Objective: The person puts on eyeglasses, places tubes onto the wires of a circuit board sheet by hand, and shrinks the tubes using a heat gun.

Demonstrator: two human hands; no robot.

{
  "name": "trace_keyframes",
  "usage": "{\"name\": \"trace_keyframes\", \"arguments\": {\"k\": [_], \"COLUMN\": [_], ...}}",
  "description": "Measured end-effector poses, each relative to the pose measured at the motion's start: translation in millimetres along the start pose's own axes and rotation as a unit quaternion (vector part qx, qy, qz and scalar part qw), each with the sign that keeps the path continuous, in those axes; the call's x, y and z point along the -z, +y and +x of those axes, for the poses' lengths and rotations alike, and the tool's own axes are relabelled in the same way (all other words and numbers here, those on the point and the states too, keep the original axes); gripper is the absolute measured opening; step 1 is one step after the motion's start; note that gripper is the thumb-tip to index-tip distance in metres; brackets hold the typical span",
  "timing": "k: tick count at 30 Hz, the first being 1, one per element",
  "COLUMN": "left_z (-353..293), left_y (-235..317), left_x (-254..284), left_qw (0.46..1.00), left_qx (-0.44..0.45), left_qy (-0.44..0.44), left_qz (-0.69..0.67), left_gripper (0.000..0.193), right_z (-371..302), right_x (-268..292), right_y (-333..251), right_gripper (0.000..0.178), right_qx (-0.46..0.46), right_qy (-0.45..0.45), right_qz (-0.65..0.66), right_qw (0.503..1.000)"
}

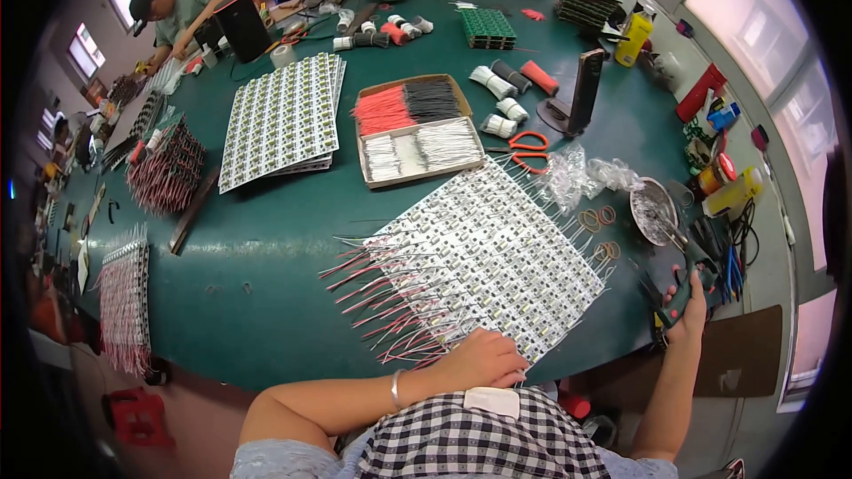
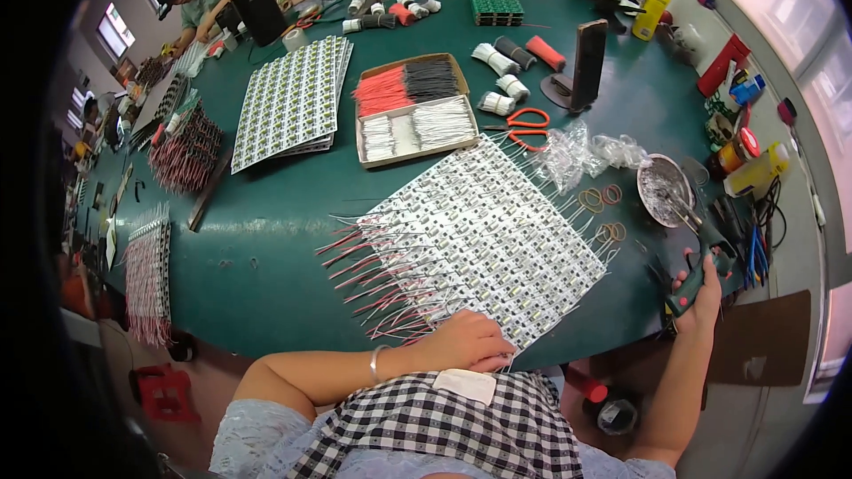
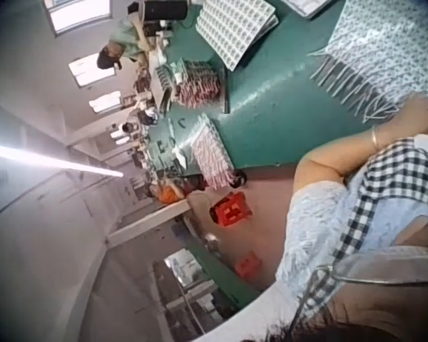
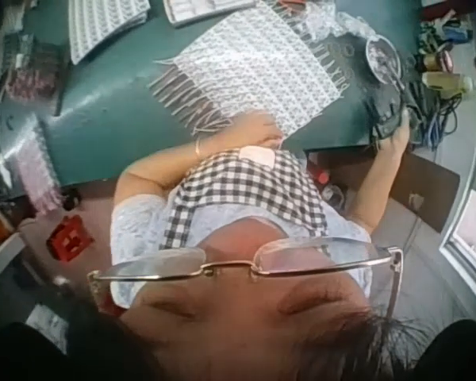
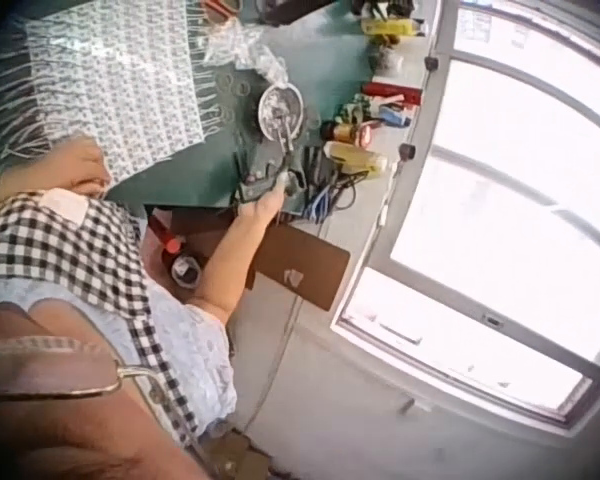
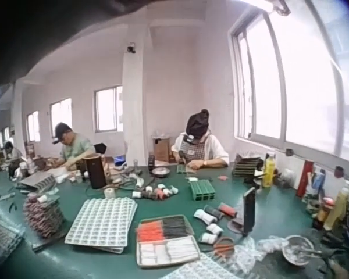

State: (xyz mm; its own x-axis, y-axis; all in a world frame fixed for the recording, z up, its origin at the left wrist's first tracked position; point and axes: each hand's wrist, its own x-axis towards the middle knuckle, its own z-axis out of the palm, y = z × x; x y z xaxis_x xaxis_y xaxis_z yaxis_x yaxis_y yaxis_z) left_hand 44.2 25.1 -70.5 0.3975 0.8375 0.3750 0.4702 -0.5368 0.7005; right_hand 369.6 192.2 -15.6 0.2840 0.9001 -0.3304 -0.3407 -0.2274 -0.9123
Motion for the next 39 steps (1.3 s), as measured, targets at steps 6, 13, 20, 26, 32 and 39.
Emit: {"name": "trace_keyframes", "arguments": {"k": [6,13,20,26,32,39], "left_z": [51.8,147.0,167.8,163.7,161.2,170.2], "left_y": [-28.3,-171.0,-191.5,-191.1,-195.3,-178.7], "left_x": [109.8,180.8,167.8,163.9,167.8,175.4], "left_qw": [0.995,0.91,0.871,0.879,0.882,0.853], "left_qx": [-0.002,0.228,0.248,0.255,0.133,0.15], "left_qy": [0.068,0.108,0.047,0.059,0.058,0.058], "left_qz": [0.075,0.33,0.422,0.399,0.448,0.496], "left_gripper": [0.013,0.012,0.011,0.011,0.009,0.009], "right_z": [-28.6,-53.0,-62.8,-64.8,-73.6,-94.2], "right_x": [-1.1,-16.6,-15.3,-20.7,-16.6,-0.2], "right_y": [7.7,19.6,25.3,28.5,24.4,23.0], "right_gripper": [0.034,0.035,0.036,0.034,0.036,0.037], "right_qx": [0.164,0.187,0.22,0.23,0.238,0.242], "right_qy": [0.069,0.067,0.068,0.054,0.057,0.078], "right_qz": [0.003,0.004,-0.029,-0.035,-0.032,-0.01], "right_qw": [0.984,0.98,0.973,0.971,0.969,0.967]}}
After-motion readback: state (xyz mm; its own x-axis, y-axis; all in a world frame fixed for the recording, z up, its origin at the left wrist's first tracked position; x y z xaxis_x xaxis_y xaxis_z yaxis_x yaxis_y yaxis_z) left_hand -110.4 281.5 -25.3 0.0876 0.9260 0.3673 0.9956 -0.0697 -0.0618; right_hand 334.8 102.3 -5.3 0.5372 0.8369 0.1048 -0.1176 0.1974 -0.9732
